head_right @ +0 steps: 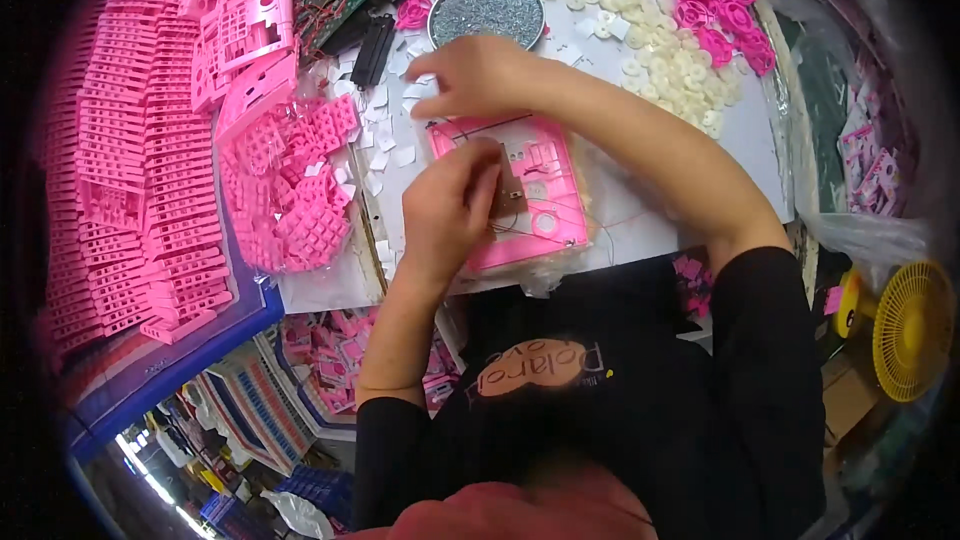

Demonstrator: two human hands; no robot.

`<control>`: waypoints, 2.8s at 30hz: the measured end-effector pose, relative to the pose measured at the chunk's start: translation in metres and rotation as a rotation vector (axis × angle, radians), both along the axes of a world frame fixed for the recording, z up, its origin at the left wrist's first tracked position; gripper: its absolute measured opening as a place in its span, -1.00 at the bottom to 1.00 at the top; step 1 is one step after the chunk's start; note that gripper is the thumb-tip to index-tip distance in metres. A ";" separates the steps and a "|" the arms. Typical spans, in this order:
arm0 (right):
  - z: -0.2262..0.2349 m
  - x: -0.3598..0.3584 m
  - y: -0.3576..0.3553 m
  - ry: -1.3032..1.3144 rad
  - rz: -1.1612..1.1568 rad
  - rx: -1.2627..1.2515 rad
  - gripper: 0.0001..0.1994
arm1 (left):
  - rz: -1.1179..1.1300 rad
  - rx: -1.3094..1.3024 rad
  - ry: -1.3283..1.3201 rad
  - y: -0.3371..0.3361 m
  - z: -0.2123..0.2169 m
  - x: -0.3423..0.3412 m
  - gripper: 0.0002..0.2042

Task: Manually assemble components of a pink plastic toy using an electric screwdriver and placing internal electronics.

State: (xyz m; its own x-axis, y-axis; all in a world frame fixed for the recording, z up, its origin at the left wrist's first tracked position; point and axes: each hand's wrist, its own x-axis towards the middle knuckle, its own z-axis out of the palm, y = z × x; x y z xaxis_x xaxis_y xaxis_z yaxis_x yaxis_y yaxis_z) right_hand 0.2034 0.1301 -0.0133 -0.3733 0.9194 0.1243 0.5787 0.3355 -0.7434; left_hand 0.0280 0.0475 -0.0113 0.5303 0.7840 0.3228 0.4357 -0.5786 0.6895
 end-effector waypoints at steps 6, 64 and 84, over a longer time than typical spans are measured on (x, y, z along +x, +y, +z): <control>0.016 0.017 0.000 -0.117 0.209 0.019 -0.79 | 0.028 0.123 0.200 0.008 0.015 -0.026 -0.72; 0.004 0.015 -0.143 -0.255 -0.197 0.128 -0.89 | -0.436 0.145 0.558 0.055 0.018 0.027 -0.90; 0.014 0.030 -0.118 -0.350 -0.040 0.076 -0.86 | -0.410 -0.156 0.603 0.085 0.017 0.038 -0.85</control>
State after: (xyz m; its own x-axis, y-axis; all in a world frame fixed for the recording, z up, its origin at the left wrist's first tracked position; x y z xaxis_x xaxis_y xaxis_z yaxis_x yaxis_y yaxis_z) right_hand 0.2332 0.0121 0.0011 -0.3694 0.9271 0.0641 0.8077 0.3544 -0.4712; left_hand 0.0663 0.1325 0.0052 0.8398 0.4984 -0.2155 0.5348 -0.6909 0.4864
